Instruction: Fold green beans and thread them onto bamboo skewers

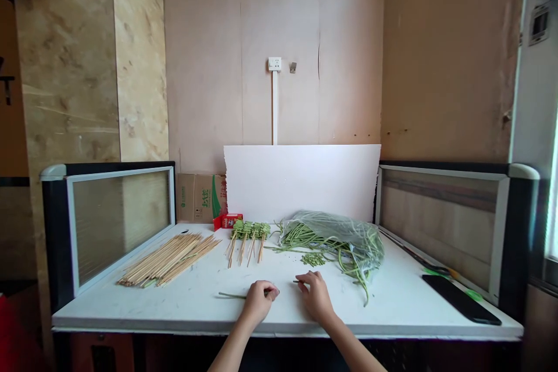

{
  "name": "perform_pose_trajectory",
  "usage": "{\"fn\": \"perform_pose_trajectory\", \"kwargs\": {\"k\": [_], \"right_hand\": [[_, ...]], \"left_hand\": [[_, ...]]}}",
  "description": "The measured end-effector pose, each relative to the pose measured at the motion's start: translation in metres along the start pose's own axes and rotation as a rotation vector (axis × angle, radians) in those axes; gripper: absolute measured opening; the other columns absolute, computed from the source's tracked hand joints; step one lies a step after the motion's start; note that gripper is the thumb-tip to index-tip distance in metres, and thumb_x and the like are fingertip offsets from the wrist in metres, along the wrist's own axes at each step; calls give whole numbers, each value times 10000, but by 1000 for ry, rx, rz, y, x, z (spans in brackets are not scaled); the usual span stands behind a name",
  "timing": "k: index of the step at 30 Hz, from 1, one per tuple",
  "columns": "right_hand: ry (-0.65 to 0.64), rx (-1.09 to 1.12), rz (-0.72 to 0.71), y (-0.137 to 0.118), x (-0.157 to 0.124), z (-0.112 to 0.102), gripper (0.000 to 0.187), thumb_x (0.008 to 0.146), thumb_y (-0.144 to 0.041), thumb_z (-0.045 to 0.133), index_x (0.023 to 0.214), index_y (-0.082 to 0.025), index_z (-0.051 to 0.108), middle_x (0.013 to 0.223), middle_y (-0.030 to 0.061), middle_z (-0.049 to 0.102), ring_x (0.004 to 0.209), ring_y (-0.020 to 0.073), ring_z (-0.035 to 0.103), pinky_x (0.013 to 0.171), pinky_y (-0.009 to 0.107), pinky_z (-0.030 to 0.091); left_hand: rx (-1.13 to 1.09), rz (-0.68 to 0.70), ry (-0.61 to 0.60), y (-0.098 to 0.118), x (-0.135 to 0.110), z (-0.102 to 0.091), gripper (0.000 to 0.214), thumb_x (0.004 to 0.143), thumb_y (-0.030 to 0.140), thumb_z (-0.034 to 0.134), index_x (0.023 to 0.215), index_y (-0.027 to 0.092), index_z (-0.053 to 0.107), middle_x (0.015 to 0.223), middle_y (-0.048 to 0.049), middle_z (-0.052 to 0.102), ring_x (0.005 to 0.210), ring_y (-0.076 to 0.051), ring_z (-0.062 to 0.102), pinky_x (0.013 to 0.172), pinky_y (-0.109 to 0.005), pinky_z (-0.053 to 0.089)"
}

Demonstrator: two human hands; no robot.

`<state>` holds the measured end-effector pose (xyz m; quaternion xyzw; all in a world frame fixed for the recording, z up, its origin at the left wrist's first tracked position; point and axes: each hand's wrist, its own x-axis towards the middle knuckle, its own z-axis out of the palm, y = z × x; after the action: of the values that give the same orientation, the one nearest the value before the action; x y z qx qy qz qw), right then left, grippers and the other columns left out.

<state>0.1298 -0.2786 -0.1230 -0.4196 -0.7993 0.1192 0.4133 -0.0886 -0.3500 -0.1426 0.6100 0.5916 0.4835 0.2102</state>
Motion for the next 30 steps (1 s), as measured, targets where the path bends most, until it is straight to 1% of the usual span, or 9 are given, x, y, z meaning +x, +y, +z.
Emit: {"fn": "perform_pose_trajectory", "kwargs": {"k": [6, 9, 12, 15, 18, 21, 24, 27, 30], "right_hand": [[1, -233, -33, 12, -8, -29, 282, 957, -233, 579, 1021, -241, 853, 1046, 123, 765, 1099, 327, 590, 903, 403, 410], [-24, -298, -24, 18, -9, -35, 277, 950, -232, 590, 991, -241, 863, 1055, 134, 750, 1092, 329, 570, 902, 415, 396], [-7, -309, -16, 19, -7, -37, 248, 930, -231, 629, 1023, -242, 860, 1075, 139, 743, 1089, 334, 566, 890, 417, 393], [32, -264, -37, 12, -4, -33, 248, 942, -249, 629, 1056, -252, 849, 1081, 140, 744, 1082, 341, 573, 877, 420, 396], [34, -136, -44, -1, -1, -23, 282, 984, -294, 578, 1043, -234, 847, 1026, 142, 760, 1043, 340, 582, 889, 426, 413], [-25, 83, -12, -15, 1, -8, 358, 1017, -425, 558, 1022, -212, 846, 991, 136, 787, 1021, 332, 607, 932, 425, 435], [-103, 231, 10, -25, -2, 5, 362, 975, -496, 628, 1014, -214, 852, 1003, 127, 805, 1040, 330, 635, 949, 418, 448], [-124, 277, 40, -30, -5, 12, 304, 897, -445, 724, 1026, -204, 856, 975, 124, 808, 979, 312, 664, 913, 404, 468], [-119, 299, 49, -32, -7, 14, 206, 862, -335, 734, 955, -202, 861, 942, 115, 815, 916, 286, 686, 885, 386, 487]], "left_hand": [[2, -13, -5, -7, 1, 1, 265, 847, 390, 662, 847, 172, 813, 874, -95, 810, 864, -251, 730, 846, -351, 537], [9, -3, -4, -6, 1, 1, 253, 855, 371, 653, 845, 174, 810, 887, -98, 808, 875, -249, 727, 836, -346, 535], [27, 23, 6, -5, 1, 1, 240, 862, 328, 631, 876, 174, 815, 918, -101, 799, 888, -245, 717, 836, -346, 531], [44, 58, 17, -3, 3, 1, 245, 867, 260, 594, 903, 177, 822, 912, -97, 770, 884, -241, 703, 860, -360, 524], [42, 84, 28, 3, 6, 4, 251, 868, 224, 588, 912, 185, 831, 929, -97, 749, 905, -242, 695, 891, -375, 517], [12, 108, 37, 10, 9, 9, 227, 879, 233, 612, 927, 201, 832, 990, -98, 745, 954, -241, 698, 925, -377, 520], [-31, 112, 60, 12, 10, 16, 180, 886, 277, 653, 928, 190, 806, 1002, -104, 755, 957, -242, 706, 904, -371, 537], [-69, 91, 84, 9, 10, 20, 202, 865, 331, 712, 962, 162, 762, 936, -105, 761, 876, -234, 711, 824, -356, 560], [-84, 83, 77, 7, 10, 20, 228, 857, 344, 733, 979, 150, 734, 890, -94, 760, 823, -216, 710, 772, -332, 571]]}}
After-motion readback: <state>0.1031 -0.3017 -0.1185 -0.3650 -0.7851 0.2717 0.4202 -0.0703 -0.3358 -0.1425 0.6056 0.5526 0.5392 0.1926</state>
